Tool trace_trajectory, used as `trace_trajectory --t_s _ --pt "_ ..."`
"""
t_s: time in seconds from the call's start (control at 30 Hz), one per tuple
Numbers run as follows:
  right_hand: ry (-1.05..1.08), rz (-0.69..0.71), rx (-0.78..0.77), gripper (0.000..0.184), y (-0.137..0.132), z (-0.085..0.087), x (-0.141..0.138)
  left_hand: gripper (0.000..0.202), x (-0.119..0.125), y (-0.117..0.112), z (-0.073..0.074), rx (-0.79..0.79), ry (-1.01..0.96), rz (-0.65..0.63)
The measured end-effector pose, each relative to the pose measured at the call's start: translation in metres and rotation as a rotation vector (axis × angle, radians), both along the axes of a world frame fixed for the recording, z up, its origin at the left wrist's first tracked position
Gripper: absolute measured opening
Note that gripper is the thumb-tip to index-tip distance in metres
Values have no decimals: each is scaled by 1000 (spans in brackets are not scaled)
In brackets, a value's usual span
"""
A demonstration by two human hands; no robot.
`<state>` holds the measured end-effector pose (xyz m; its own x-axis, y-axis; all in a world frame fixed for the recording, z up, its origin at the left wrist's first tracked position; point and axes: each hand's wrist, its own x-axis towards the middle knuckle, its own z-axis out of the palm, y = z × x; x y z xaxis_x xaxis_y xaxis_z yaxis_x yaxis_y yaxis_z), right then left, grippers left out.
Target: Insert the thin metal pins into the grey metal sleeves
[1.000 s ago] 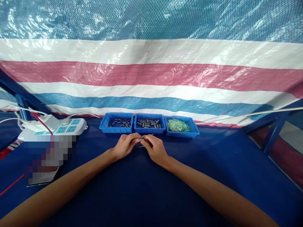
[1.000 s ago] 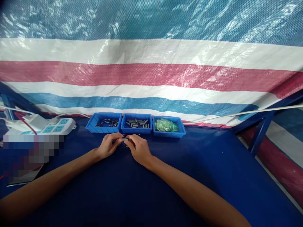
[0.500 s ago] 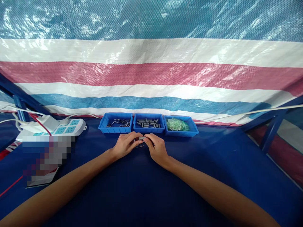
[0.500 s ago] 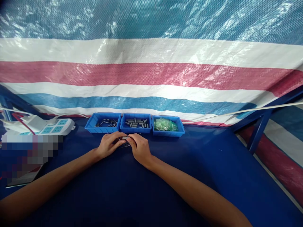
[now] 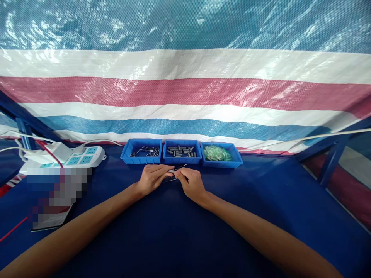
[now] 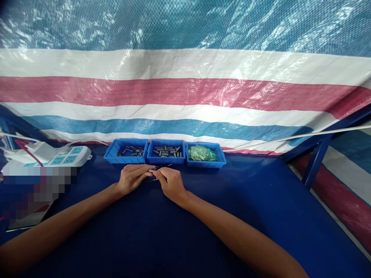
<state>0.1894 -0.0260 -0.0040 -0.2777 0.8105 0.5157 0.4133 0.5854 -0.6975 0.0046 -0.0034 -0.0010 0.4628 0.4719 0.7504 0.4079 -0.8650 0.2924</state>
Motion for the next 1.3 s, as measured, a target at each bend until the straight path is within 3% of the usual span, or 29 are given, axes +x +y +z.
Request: trace_trajectory --t_s 0.53,0.67,0.87,1.3 --pt "-18 41 2 39 -1 3 0 20 1 0 3 -12 -16 -16" --pt "-25 9 1 38 -1 4 0 22 2 -2 6 -65 9 -19" --pt "-26 -48 -38 37 -2 5 0 25 0 -5 6 -220 15 94" --pt "-8 -29 -49 36 -2 6 0 32 -3 -4 4 -155 61 88"
